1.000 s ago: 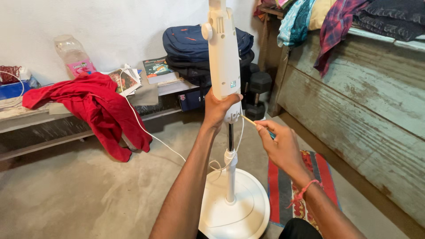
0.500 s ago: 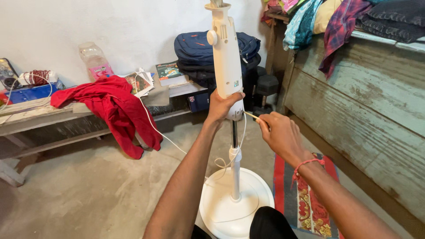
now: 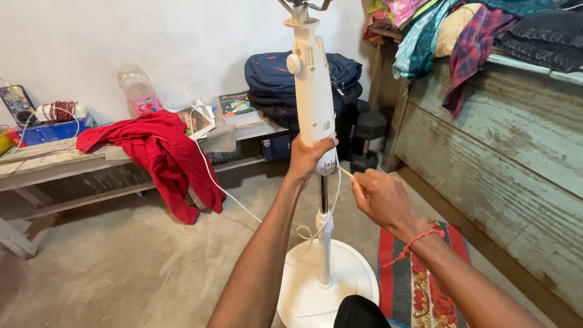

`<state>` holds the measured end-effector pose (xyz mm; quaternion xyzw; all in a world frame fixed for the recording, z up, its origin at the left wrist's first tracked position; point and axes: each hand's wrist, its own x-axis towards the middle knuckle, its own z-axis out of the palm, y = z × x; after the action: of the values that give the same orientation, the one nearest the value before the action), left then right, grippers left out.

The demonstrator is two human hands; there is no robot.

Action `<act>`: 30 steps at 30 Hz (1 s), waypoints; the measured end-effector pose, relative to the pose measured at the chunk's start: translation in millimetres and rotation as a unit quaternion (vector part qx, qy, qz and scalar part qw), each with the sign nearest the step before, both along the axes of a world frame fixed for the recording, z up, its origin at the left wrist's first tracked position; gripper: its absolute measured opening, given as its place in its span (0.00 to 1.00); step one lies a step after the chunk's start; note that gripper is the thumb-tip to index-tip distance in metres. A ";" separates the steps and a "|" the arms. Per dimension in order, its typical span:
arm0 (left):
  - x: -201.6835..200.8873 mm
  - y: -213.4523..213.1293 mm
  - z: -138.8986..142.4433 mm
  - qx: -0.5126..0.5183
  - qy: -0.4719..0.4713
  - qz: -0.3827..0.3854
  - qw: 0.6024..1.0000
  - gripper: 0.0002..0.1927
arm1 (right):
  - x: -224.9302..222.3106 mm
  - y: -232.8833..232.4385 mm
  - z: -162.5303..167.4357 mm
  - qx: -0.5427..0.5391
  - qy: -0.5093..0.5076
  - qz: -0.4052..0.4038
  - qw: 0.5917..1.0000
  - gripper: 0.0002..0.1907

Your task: The person repairs a pedestal fan whose motor head is already exposed. They hold the fan's white housing steady and use a screwdriver to unscrew and loosen fasteners along the housing, working around different screw positions on the fan body.

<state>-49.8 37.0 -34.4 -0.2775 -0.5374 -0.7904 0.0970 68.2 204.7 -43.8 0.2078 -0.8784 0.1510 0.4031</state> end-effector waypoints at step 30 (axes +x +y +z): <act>46.2 37.7 -80.6 0.027 -0.317 -0.071 0.945 0.19 | -44.1 16.3 -2.8 -0.178 -0.273 0.028 0.945 0.18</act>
<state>-3.5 74.7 -115.0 -0.0472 -0.4977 -0.8566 -0.1273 24.1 221.0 -46.7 0.1080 -0.9075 0.3669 0.1739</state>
